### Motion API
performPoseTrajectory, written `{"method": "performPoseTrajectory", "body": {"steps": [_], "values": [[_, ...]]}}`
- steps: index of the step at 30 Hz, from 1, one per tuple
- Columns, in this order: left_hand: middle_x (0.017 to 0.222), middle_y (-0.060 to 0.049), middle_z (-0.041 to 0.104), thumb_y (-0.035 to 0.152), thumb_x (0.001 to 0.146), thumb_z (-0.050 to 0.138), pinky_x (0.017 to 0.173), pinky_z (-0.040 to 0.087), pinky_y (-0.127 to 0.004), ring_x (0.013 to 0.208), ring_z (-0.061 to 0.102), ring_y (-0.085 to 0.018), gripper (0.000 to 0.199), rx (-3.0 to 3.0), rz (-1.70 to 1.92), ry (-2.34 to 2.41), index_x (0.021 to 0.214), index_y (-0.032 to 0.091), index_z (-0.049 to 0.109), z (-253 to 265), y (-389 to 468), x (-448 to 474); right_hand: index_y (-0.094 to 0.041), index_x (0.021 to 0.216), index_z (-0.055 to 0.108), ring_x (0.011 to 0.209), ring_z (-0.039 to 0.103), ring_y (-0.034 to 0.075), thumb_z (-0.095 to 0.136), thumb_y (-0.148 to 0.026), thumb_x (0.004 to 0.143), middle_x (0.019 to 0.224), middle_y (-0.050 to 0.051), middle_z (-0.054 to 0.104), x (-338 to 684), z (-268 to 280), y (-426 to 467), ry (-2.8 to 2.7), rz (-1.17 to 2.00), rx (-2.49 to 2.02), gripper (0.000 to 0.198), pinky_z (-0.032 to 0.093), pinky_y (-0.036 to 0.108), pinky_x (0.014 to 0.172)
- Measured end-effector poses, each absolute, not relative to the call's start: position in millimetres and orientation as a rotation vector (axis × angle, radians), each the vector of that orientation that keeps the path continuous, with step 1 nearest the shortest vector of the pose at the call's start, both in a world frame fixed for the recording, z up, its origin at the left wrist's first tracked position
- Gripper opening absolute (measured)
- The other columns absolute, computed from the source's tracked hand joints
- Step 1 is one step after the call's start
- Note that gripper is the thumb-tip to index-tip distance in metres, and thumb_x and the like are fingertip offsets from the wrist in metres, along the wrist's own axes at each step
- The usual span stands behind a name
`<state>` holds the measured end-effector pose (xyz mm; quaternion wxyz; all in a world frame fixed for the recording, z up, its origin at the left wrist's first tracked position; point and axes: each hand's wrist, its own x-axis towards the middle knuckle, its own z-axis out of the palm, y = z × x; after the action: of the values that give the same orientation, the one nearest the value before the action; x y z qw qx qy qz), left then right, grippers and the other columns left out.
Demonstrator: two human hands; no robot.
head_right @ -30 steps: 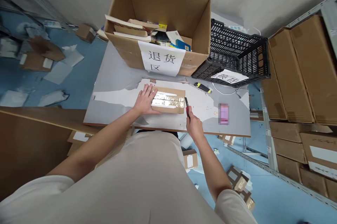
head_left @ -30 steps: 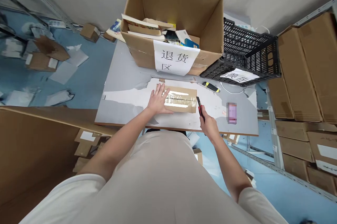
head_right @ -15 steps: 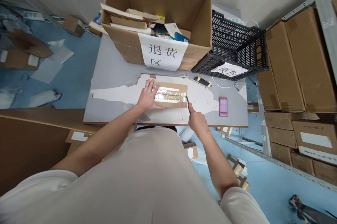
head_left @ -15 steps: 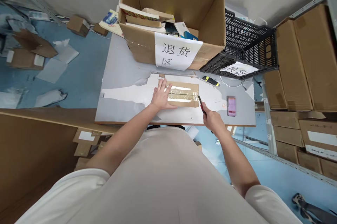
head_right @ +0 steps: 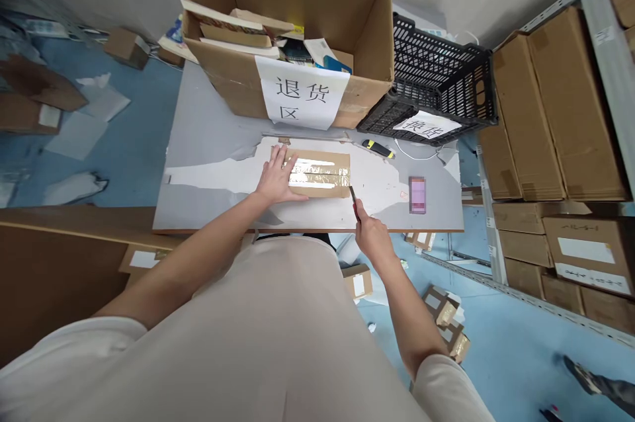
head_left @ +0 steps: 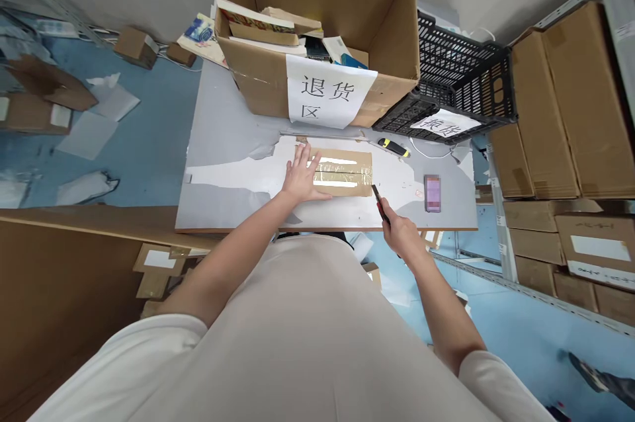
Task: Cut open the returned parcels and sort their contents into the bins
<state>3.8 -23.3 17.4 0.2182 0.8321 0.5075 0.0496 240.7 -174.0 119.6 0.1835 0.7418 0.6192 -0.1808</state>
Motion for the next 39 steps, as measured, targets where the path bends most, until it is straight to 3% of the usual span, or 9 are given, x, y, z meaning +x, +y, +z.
{"method": "performPoseTrajectory", "body": {"steps": [5, 9, 13, 16, 21, 25, 31, 35, 39], "values": [[0.158, -0.022, 0.008, 0.074, 0.061, 0.065, 0.108, 0.014, -0.067, 0.145, 0.002, -0.042, 0.115, 2.381, 0.148, 1.412, 0.15, 0.015, 0.022, 16.1, -25.2, 1.2, -0.012, 0.153, -0.003, 0.088, 0.064, 0.029, 0.027, -0.033, 0.096, 0.109, 0.017, 0.065, 275.2, 88.2, -180.1, 1.664, -0.43, 2.47, 0.068, 0.046, 0.035, 0.069], [0.157, -0.021, 0.015, 0.068, 0.075, 0.055, 0.109, 0.002, -0.068, 0.145, 0.006, -0.041, 0.091, 2.48, 0.218, 1.458, 0.147, 0.017, 0.031, 14.1, -34.1, 2.9, -0.01, 0.152, 0.014, 0.096, 0.062, 0.031, 0.023, -0.027, 0.096, 0.119, 0.023, 0.056, 300.4, 18.2, -152.6, 1.476, -0.48, 2.557, 0.059, 0.047, 0.04, 0.077], [0.152, -0.018, 0.031, 0.042, 0.093, 0.042, 0.112, 0.01, -0.061, 0.144, 0.022, -0.033, 0.052, 2.574, 0.242, 1.363, 0.14, 0.019, 0.043, 8.9, -58.4, 12.0, -0.014, 0.149, 0.026, 0.105, 0.056, 0.032, 0.032, -0.02, 0.093, 0.119, 0.024, 0.051, 306.1, -51.3, -135.7, 1.441, -0.528, 2.502, 0.057, 0.047, 0.045, 0.084], [0.146, -0.018, 0.041, 0.032, 0.094, 0.038, 0.112, 0.022, -0.054, 0.138, 0.034, -0.03, 0.046, 2.598, 0.23, 1.292, 0.136, 0.017, 0.047, 1.9, -78.7, 18.9, -0.011, 0.148, 0.028, 0.108, 0.053, 0.035, 0.042, -0.023, 0.089, 0.122, 0.026, 0.047, 309.5, -74.1, -136.4, 1.551, -0.57, 2.509, 0.062, 0.045, 0.051, 0.087], [0.136, -0.019, 0.05, 0.038, 0.091, 0.045, 0.112, 0.025, -0.052, 0.131, 0.042, -0.033, 0.054, 2.574, 0.246, 1.325, 0.139, 0.013, 0.044, -8.7, -92.8, 21.1, -0.006, 0.15, 0.017, 0.131, 0.033, 0.036, 0.038, -0.041, 0.092, 0.142, 0.028, 0.032, 315.4, -39.5, -101.7, 2.141, -0.499, 2.588, 0.071, 0.036, 0.053, 0.102], [0.133, -0.018, 0.053, 0.042, 0.088, 0.048, 0.108, 0.032, -0.049, 0.127, 0.044, -0.033, 0.058, 2.572, 0.27, 1.301, 0.138, 0.012, 0.045, -12.8, -89.6, 21.1, -0.016, 0.149, 0.025, 0.139, 0.024, 0.033, 0.046, -0.049, 0.089, 0.152, 0.019, 0.027, 291.1, 9.4, -45.3, 2.737, -0.507, 1.795, 0.071, 0.027, 0.051, 0.11], [0.135, -0.021, 0.049, 0.048, 0.086, 0.051, 0.107, 0.031, -0.049, 0.129, 0.041, -0.035, 0.068, 2.591, 0.23, 1.317, 0.141, 0.011, 0.04, -15.5, -93.1, 22.6, -0.014, 0.136, 0.045, 0.128, 0.043, 0.033, 0.035, -0.024, 0.095, 0.14, 0.021, 0.047, 272.9, 38.9, 1.1, 2.677, -0.461, 1.505, 0.044, 0.036, 0.046, 0.098], [0.137, -0.021, 0.048, 0.05, 0.086, 0.05, 0.108, 0.029, -0.05, 0.131, 0.04, -0.035, 0.069, 2.59, 0.193, 1.35, 0.142, 0.012, 0.039, -17.4, -100.6, 22.9, -0.017, 0.118, 0.057, 0.096, 0.059, 0.029, 0.036, -0.042, 0.096, 0.104, 0.014, 0.068, 287.4, 38.5, 41.7, 2.641, -0.716, 1.711, 0.04, 0.044, 0.04, 0.084], [0.14, -0.022, 0.045, 0.049, 0.086, 0.05, 0.109, 0.028, -0.051, 0.133, 0.038, -0.035, 0.068, 2.572, 0.177, 1.377, 0.142, 0.012, 0.039, -16.2, -99.4, 24.7, -0.013, 0.119, 0.055, 0.101, 0.056, 0.028, 0.045, -0.045, 0.091, 0.109, 0.015, 0.063, 285.7, 18.3, 68.3, 2.541, -0.804, 2.144, 0.043, 0.044, 0.041, 0.087]]}}
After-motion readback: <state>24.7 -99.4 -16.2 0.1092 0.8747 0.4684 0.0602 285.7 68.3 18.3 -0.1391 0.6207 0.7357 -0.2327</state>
